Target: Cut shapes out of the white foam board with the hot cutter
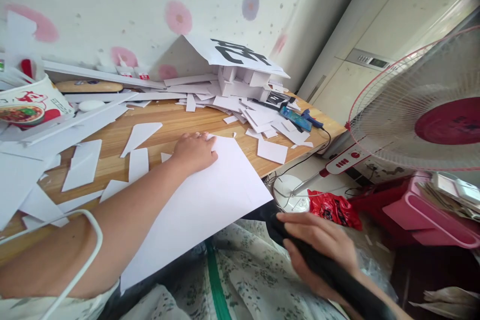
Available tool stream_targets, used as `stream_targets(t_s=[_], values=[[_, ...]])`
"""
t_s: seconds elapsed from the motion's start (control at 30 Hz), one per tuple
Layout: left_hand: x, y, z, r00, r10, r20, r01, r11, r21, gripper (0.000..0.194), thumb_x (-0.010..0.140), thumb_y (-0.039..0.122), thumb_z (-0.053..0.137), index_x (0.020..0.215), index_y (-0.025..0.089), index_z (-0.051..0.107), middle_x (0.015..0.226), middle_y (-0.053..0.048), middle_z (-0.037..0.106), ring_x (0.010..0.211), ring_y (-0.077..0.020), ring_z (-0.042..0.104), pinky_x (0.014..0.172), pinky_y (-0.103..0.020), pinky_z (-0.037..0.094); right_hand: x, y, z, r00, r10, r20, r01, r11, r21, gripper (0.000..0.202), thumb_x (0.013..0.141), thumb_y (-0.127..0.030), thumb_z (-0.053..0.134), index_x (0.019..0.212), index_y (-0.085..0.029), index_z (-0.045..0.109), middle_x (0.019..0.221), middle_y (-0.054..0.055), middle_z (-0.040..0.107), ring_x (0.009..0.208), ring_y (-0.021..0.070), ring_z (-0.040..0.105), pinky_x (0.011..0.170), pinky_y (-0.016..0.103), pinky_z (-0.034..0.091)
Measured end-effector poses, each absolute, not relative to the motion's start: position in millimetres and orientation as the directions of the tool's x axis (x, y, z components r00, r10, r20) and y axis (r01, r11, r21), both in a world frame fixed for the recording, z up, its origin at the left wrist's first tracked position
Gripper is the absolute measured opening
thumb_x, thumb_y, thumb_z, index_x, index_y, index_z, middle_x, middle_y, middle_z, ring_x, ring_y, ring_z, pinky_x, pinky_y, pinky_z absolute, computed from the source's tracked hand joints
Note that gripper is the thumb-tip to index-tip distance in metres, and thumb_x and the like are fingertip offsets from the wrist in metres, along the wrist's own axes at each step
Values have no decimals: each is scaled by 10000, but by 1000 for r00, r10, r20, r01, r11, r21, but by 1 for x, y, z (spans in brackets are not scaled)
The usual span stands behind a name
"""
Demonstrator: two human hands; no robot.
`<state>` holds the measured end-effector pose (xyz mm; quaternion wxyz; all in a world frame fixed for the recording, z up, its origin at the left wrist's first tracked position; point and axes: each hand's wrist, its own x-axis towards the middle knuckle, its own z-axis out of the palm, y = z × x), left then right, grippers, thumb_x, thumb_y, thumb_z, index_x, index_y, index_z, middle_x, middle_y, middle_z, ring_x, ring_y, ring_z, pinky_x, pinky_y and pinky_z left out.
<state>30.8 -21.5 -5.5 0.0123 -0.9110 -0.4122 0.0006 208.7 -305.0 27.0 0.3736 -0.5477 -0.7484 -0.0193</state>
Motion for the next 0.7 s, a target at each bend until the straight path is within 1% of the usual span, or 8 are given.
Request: stream_targets(t_s=[0.07,0.13,0.23,0.33,0.4,0.47,0.6,0.7], values=[[29,-21,-7,654,756,36,756,-655,8,544,892,354,363,1392,178,486,1486,-164,422,1341,-326,405,1069,-504,278,219,-295,34,-36,806,591,837,347,-422,201,748,-83,606,908,-202,591,1060,89,680,863,156,683,739,248,539],[27,-20,-8,631,773,68,772,-634,43,523,897,375,369,1356,174,519,1483,-174,419,1347,-333,391,1071,-507,279,228,-276,34,43,863,503,829,250,-501,99,771,-114,575,805,-207,575,1039,82,674,876,177,670,756,280,523],[23,-18,-8,581,807,101,800,-590,109,511,891,428,402,1298,162,559,1440,-198,460,1327,-375,401,1038,-555,308,236,-242,19,179,955,235,798,-2,-603,72,786,-183,556,821,-205,615,802,44,674,752,196,648,688,304,491],[21,-15,-7,554,823,122,800,-567,195,475,875,409,446,1278,191,571,1345,-155,564,1268,-362,470,1026,-555,336,234,-213,-7,245,969,-43,680,-203,-704,265,799,-308,589,1028,-196,660,807,38,668,735,206,625,665,312,460],[20,-11,-8,536,833,141,790,-553,264,469,857,372,478,1277,185,575,1297,-140,599,1231,-341,509,1038,-520,346,230,-202,-21,274,955,-116,548,-255,-796,441,779,-367,619,1178,-181,626,805,32,647,722,201,606,651,307,441],[19,-6,-6,504,849,160,777,-527,345,505,830,359,516,1288,153,567,1285,-156,598,1229,-335,510,1046,-487,358,227,-196,-26,329,930,-161,372,-285,-883,532,748,-404,659,1217,-158,608,756,17,621,684,189,588,632,299,424],[16,6,15,435,875,214,689,-476,547,578,812,450,536,1285,117,563,1310,-179,561,1252,-314,489,1059,-439,371,222,-193,-11,377,890,-256,12,-281,-960,498,683,-476,760,1043,-151,647,728,20,635,651,191,594,600,303,437],[15,5,43,420,880,221,554,-442,705,511,799,505,531,1141,140,636,1190,-145,630,1127,-288,581,956,-411,471,220,-190,10,278,920,-278,-215,-222,-951,423,621,-433,843,875,-172,627,703,6,639,615,169,588,562,283,446]])
